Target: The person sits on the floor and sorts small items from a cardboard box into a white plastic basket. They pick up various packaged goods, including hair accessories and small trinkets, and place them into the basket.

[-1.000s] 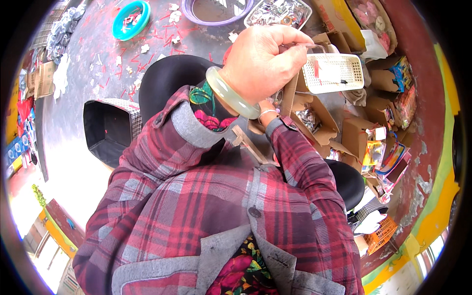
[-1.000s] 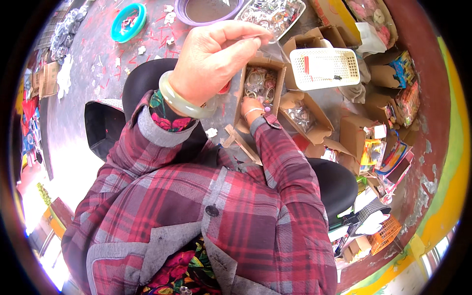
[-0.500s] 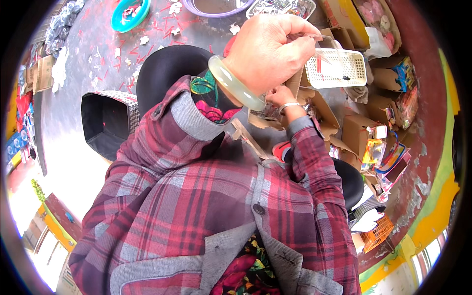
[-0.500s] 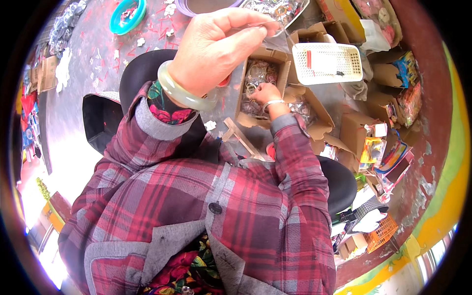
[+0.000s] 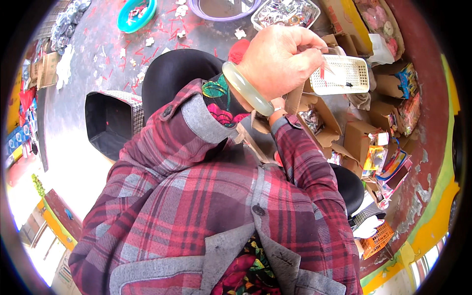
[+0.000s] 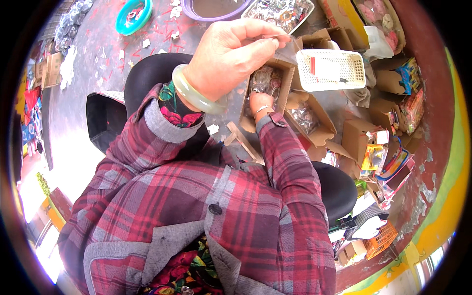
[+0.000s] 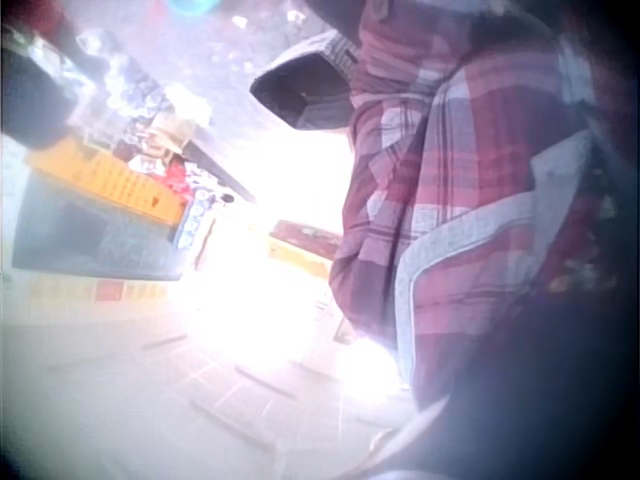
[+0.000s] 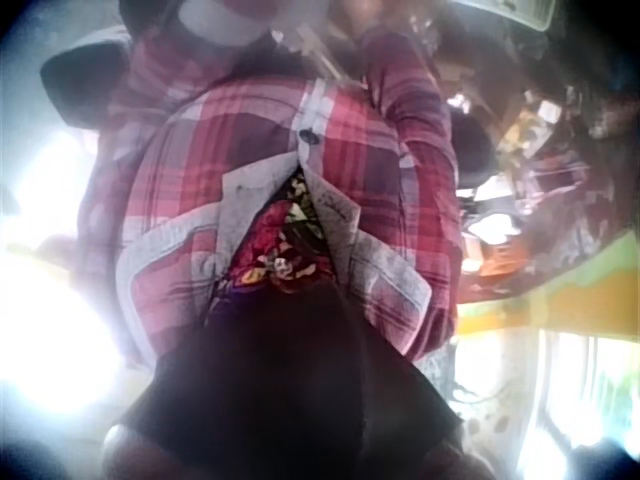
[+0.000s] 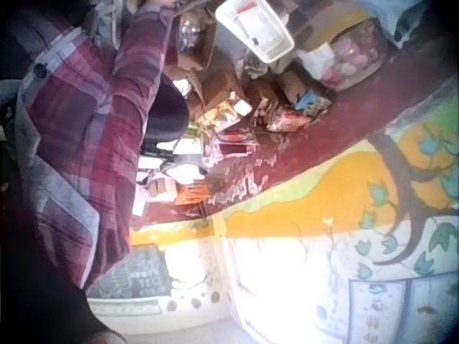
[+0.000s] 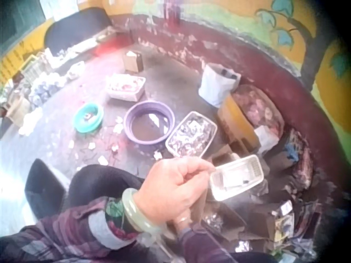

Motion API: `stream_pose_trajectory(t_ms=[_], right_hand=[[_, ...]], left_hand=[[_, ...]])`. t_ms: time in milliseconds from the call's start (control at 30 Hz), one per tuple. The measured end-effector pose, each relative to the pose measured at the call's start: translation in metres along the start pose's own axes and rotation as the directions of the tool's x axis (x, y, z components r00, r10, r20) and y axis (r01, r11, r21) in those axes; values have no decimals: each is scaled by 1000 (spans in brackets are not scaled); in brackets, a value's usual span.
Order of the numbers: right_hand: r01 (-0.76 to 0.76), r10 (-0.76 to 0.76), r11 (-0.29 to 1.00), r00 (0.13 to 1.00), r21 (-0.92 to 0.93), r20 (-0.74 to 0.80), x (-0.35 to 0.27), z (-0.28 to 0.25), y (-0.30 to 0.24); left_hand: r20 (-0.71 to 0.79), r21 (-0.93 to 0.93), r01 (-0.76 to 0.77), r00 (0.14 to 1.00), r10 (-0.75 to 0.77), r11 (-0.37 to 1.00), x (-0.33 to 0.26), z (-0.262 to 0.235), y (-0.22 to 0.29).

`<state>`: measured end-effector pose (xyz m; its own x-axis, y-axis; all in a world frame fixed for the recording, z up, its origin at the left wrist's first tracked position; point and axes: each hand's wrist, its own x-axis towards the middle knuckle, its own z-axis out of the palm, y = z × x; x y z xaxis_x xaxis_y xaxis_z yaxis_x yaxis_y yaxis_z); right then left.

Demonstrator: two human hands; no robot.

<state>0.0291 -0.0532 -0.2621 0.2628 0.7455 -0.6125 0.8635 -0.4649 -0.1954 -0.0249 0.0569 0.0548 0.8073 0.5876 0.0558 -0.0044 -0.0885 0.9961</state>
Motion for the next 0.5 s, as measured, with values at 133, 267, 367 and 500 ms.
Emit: stream_pose_trajectory(t_ms=[133,267,367,500], right_hand=[[-4,5,1000,998,-9,55,-22,-26,6],[16,-14,1000,997,-24,75,-40,-39,12],[55,-53,997,998,-60,34,-34,-18,18],[-31,26,997,997,-70,-69,-11,26,29]], left_hand=[[-6,18,-14,1000,14,1000,2,0,-1],[-7,10,-18,1000,18,1000,3,3,-4],[-6,-17,-8,1000,8,1000,3,9,-6],[15,19,3,1000,-4,1000,6,10,-8]])
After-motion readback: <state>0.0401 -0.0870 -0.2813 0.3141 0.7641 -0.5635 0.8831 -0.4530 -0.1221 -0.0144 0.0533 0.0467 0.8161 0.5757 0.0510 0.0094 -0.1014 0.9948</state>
